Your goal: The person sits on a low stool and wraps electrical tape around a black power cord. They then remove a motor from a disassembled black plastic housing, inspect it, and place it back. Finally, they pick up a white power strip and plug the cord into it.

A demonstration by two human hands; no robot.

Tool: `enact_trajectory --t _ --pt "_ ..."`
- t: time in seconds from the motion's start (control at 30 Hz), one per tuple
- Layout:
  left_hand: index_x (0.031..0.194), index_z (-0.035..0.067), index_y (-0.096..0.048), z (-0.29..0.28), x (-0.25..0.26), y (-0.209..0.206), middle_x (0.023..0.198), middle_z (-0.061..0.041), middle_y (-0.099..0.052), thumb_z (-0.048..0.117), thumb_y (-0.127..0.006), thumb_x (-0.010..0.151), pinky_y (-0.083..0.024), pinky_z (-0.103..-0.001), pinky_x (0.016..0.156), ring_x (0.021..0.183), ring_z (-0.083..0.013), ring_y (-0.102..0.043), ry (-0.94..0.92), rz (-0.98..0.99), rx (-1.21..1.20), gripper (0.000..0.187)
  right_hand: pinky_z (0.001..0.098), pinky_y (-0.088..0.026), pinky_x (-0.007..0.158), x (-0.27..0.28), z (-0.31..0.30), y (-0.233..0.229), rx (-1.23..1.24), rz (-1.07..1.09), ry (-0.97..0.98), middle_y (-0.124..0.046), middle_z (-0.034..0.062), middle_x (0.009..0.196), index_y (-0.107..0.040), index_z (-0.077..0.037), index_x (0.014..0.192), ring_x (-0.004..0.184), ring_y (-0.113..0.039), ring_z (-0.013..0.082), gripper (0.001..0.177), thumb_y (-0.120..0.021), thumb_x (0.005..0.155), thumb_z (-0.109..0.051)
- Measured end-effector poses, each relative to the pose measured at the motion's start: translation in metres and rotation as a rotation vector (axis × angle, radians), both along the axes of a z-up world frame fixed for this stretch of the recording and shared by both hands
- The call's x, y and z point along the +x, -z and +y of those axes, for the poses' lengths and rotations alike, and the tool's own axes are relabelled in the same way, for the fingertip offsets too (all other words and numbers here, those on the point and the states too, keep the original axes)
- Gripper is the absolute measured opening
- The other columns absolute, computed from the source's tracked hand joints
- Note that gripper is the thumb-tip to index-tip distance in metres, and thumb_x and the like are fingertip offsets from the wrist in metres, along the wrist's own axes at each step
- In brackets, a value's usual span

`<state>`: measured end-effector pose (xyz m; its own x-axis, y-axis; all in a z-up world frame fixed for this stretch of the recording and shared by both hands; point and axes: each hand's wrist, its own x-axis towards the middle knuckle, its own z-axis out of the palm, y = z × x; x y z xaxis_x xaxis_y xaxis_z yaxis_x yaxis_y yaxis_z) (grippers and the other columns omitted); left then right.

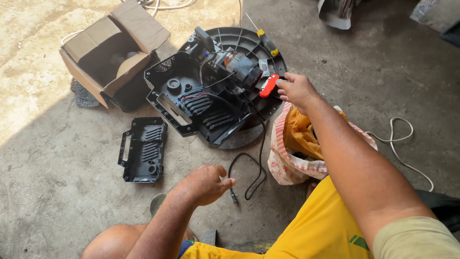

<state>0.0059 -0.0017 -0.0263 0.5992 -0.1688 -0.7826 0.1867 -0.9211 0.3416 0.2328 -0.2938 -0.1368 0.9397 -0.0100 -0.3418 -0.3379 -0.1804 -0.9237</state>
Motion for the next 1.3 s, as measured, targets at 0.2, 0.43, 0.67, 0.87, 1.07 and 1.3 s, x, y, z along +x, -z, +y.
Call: enact_trajectory --t 0.2,0.43,0.67,0.87,1.07,1.3 --pt "0.125 0.009 -0.071 -0.012 0.002 0.131 0.131 -0.013 -0.068 0.035 -0.052 0.106 -0.052 -0.049 0.106 0.122 -0.0325 -0.064 0.243 -0.046 0.048 0.038 0.0322 -0.059 0.088 -0.048 -0.02 -0.077 -0.269 -0.169 -0.235 -0.074 0.0162 0.122 -0.048 0.001 0.15 0.102 -0.073 0.0181 0.061 -0.068 0.095 -0.02" --pt "0.157 0.024 -0.036 -0.028 -0.048 0.321 0.155 -0.012 -0.049 0.018 -0.046 0.105 -0.053 -0.047 0.107 0.137 -0.0312 -0.055 0.388 0.049 0.318 0.054 0.031 -0.058 0.093 -0.129 -0.116 -0.164 -0.529 -0.449 -0.146 -0.072 0.0172 0.127 -0.055 0.003 0.144 0.113 -0.072 0.0176 0.053 -0.069 0.098 -0.019" --pt "0.151 0.032 -0.039 -0.034 -0.074 0.41 0.149 -0.002 -0.048 0.021 -0.046 0.105 -0.06 -0.046 0.099 0.127 -0.0267 -0.063 0.38 0.04 0.376 0.048 0.0308 -0.058 0.092 -0.216 -0.236 -0.193 -0.433 -0.51 0.259 -0.073 0.0169 0.124 -0.058 0.003 0.144 0.106 -0.072 0.0199 0.044 -0.067 0.105 -0.015" --pt "0.141 0.025 -0.048 -0.064 -0.052 0.402 0.128 -0.004 -0.053 0.023 -0.05 0.103 -0.058 -0.042 0.084 0.106 -0.0241 -0.063 0.55 0.125 0.38 0.038 0.0328 -0.06 0.085 -0.289 -0.363 -0.153 -0.058 -0.458 0.71 -0.073 0.0083 0.114 -0.063 -0.006 0.128 0.096 -0.072 0.0164 0.023 -0.062 0.108 -0.016" --pt "0.134 0.017 -0.054 -0.124 0.008 0.295 0.108 -0.005 -0.055 0.021 -0.053 0.101 -0.054 -0.038 0.071 0.087 -0.0212 -0.061 0.435 0.23 0.296 0.033 0.0298 -0.056 0.073 -0.325 -0.423 0.008 -0.085 -0.068 0.908 -0.074 0.0066 0.103 -0.068 -0.007 0.119 0.086 -0.069 0.0143 0.022 -0.065 0.101 -0.018" --pt "0.126 0.008 -0.061 -0.164 0.062 0.144 0.085 -0.006 -0.057 0.019 -0.057 0.098 -0.049 -0.034 0.055 0.066 -0.0179 -0.057 -0.178 0.115 -0.307 0.03 0.028 -0.055 0.069 -0.21 -0.401 0.154 0.016 0.026 0.556 -0.075 0.0059 0.102 -0.07 -0.003 0.121 0.083 -0.071 0.0137 0.03 -0.07 0.094 -0.017"
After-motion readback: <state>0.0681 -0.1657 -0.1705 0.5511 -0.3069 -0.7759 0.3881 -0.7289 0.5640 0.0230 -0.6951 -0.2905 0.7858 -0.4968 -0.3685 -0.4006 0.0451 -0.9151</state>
